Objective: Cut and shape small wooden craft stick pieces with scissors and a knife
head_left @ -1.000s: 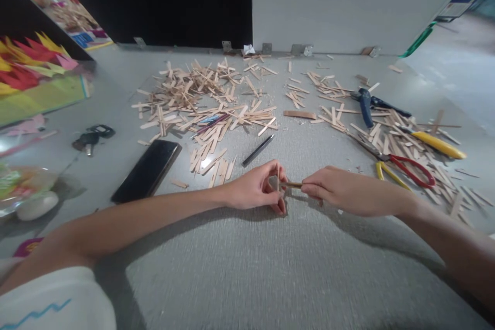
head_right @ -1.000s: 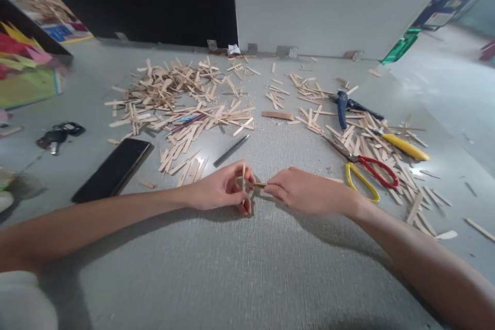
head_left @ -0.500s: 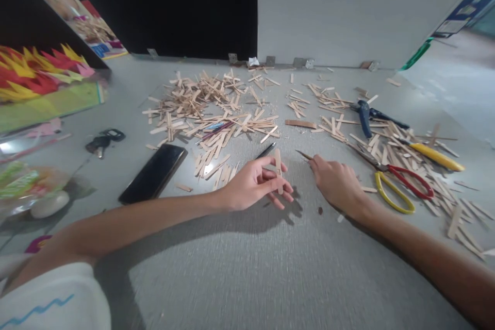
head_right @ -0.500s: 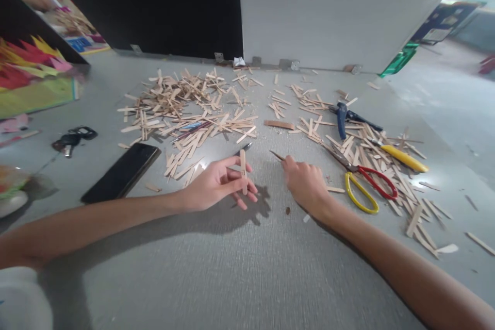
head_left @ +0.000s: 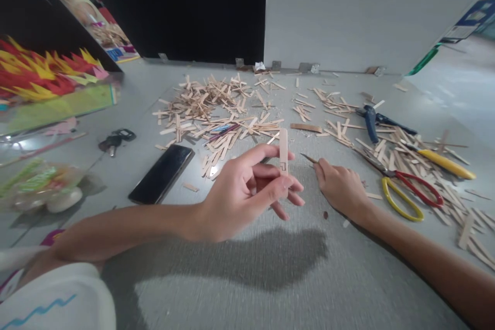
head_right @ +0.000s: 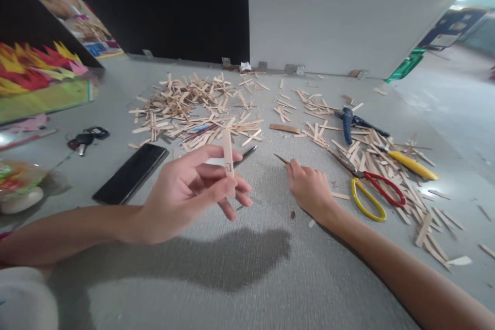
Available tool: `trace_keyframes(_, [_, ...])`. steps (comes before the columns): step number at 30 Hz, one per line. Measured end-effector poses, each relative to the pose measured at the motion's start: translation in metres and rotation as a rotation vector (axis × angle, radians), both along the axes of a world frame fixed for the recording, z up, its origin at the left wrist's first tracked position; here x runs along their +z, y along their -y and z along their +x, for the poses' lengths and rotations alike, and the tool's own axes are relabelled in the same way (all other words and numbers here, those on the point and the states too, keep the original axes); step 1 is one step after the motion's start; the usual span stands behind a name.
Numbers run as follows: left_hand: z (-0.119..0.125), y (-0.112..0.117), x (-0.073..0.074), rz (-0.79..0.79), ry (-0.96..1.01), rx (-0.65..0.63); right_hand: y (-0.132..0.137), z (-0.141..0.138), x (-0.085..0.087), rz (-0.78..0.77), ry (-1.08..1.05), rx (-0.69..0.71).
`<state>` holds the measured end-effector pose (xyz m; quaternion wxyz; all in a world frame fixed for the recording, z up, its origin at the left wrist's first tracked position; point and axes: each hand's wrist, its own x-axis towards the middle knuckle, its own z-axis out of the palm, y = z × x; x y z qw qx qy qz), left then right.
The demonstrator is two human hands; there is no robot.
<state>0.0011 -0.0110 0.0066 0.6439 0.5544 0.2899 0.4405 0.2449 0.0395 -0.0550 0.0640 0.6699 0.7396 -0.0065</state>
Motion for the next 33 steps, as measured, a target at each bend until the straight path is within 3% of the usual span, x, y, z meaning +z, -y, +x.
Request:
trace_keyframes(15, [0.001, 0.001, -0.002, 0.028, -0.053, 0.037, -0.001, 0.001, -0.001, 0.014, -0.026, 0.011])
trace_keyframes(22, [-0.001, -0.004, -0.010, 0.221, -0.175, 0.131, 0.000, 0.004, -0.006, 0.038, -0.100, 0.014])
trace_keyframes(29, [-0.001, -0.005, -0.011, 0.437, -0.351, 0.216, -0.002, 0.012, -0.018, 0.168, -0.266, 0.083])
trace_keyframes(33, [-0.006, -0.009, -0.017, 0.717, -0.513, 0.281, -0.006, 0.013, -0.014, 0.208, -0.398, 0.167])
